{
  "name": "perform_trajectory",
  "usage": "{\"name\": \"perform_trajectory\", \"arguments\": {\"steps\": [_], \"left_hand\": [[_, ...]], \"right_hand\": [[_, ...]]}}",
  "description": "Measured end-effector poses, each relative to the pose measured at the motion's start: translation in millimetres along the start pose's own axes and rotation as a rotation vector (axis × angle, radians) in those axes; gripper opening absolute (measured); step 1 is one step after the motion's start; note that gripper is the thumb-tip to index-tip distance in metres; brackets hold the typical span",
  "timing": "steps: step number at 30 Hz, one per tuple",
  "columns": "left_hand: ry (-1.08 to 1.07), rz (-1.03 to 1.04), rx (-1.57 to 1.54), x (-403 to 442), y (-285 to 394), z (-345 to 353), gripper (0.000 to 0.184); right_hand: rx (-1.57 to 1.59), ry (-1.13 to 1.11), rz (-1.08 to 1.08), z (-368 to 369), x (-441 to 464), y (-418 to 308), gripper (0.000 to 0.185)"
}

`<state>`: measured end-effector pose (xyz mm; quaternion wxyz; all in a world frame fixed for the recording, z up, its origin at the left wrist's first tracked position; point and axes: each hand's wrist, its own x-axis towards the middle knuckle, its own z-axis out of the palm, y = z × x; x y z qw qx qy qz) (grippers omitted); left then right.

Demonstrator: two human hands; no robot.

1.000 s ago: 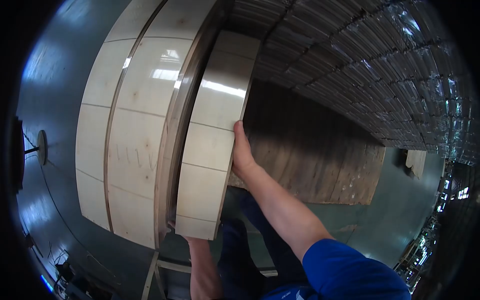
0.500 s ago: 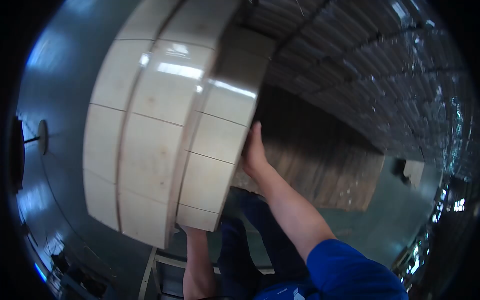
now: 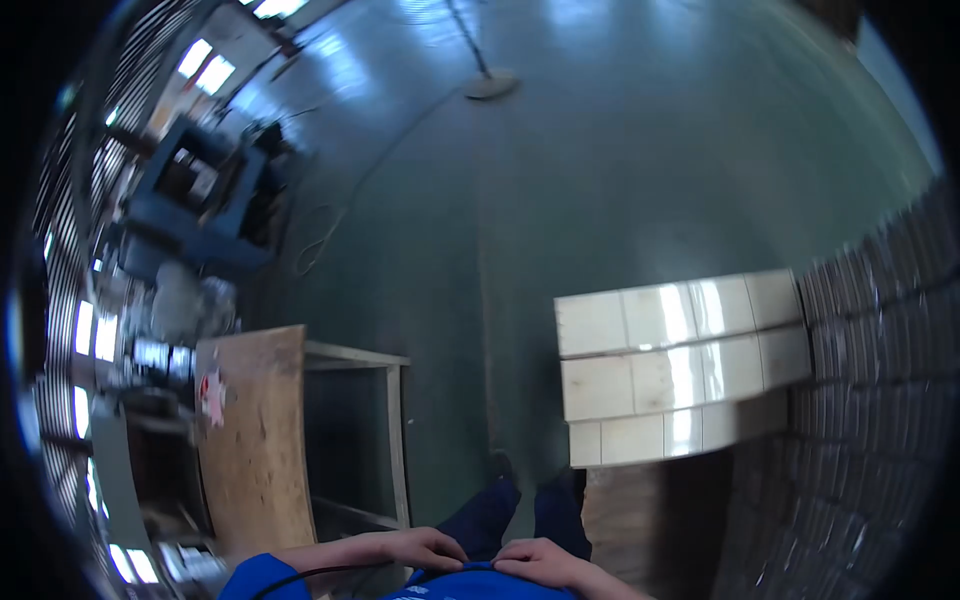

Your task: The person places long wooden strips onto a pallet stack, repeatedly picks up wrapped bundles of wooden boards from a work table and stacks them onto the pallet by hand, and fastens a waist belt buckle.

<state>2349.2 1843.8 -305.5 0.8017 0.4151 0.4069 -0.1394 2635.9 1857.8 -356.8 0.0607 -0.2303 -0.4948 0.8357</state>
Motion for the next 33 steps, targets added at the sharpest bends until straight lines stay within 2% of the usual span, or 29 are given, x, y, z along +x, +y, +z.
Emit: {"name": "perform_trajectory", "arguments": {"steps": [2, 5, 8, 10, 11, 14, 15, 21, 24, 28, 33], "left_hand": [[0.104, -0.019, -0.051, -37, -7, 16, 0.037], [0.218, 0.009, -0.271, -83, -27, 51, 0.038], [0.495, 0.208, -0.039, -105, -58, 86, 0.038], [0.538, 0.209, -0.153, -121, -83, 103, 0.039], [0.546, 0.208, -0.212, -129, -97, 117, 0.04], [0.492, 0.33, -0.837, -153, -140, 161, 0.044], [0.529, 0.393, -0.793, -159, -159, 174, 0.05], [0.748, 0.792, -0.909, -178, -265, 242, 0.043], [0.828, 0.874, -0.959, -194, -305, 272, 0.039], [0.94, 0.898, -0.993, -220, -331, 314, 0.033], [1.253, 1.21, -1.328, -200, -350, 362, 0.031]], "right_hand": [[-0.128, -0.111, 0.052, 3, 15, -21, 0.024], [-0.265, -0.215, 0.007, 25, 35, -55, 0.025], [-0.491, -0.333, -0.022, 60, 66, -86, 0.026], [-0.615, -0.433, -0.026, 92, 88, -97, 0.026], [-0.656, -0.491, -0.024, 108, 101, -99, 0.026], [-0.73, -0.576, -0.052, 166, 129, -99, 0.026], [-0.761, -0.59, -0.078, 190, 136, -98, 0.027], [-0.92, -0.774, -0.07, 324, 181, -95, 0.027], [-0.975, -0.844, -0.045, 376, 197, -82, 0.023], [-1.016, -0.964, -0.025, 436, 212, -78, 0.02], [-1.008, -1.122, -0.054, 489, 220, -66, 0.022]]}}
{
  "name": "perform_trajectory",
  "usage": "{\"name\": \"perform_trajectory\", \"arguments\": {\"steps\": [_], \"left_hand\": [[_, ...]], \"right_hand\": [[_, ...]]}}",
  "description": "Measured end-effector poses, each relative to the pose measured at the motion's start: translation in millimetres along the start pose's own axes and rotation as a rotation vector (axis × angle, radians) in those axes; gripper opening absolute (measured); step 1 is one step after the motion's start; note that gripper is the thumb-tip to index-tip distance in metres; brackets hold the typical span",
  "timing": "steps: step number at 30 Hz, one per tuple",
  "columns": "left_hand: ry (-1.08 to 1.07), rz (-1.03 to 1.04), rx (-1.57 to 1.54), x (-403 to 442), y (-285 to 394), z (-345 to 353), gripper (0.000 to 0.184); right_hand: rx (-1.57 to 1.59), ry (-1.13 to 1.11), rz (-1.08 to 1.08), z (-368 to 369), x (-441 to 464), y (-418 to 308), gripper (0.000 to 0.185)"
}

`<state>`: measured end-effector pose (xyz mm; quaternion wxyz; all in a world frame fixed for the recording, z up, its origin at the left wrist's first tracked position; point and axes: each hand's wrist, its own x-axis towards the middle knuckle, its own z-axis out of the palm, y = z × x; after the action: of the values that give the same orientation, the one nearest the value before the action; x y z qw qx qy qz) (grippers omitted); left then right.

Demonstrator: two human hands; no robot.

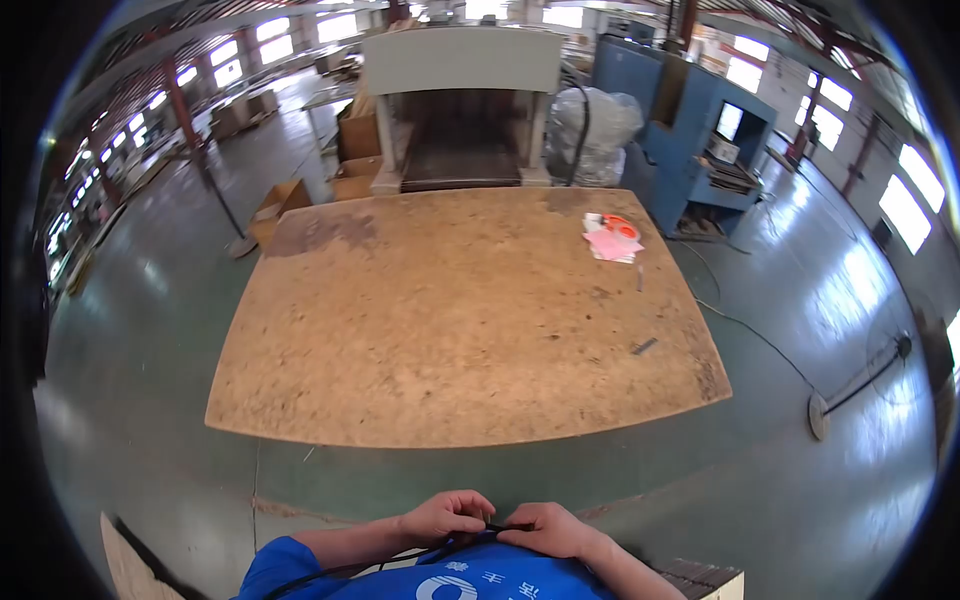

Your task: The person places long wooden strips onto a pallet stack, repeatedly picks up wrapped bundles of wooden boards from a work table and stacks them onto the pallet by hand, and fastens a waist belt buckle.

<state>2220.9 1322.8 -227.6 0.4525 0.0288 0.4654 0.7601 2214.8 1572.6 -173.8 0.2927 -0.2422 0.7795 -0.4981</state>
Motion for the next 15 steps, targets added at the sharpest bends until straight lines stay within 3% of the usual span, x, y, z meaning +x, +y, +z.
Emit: {"name": "perform_trajectory", "arguments": {"steps": [4, 6, 10, 15], "left_hand": [[0.158, 0.195, -0.026, -46, -12, 14, 0.031], [0.253, 0.188, 0.103, -67, -25, 17, 0.029], [0.313, -0.068, 0.281, -105, -43, 37, 0.024], [0.405, -0.025, 0.458, -125, -64, 82, 0.03]], "right_hand": [[-0.242, -0.277, -0.104, 0, 40, -23, 0.026], [-0.285, -0.361, -0.074, 6, 52, -29, 0.025], [-0.208, -0.398, -0.055, 9, 51, -36, 0.024], [-0.109, -0.525, -0.038, 10, 35, -20, 0.026]]}}
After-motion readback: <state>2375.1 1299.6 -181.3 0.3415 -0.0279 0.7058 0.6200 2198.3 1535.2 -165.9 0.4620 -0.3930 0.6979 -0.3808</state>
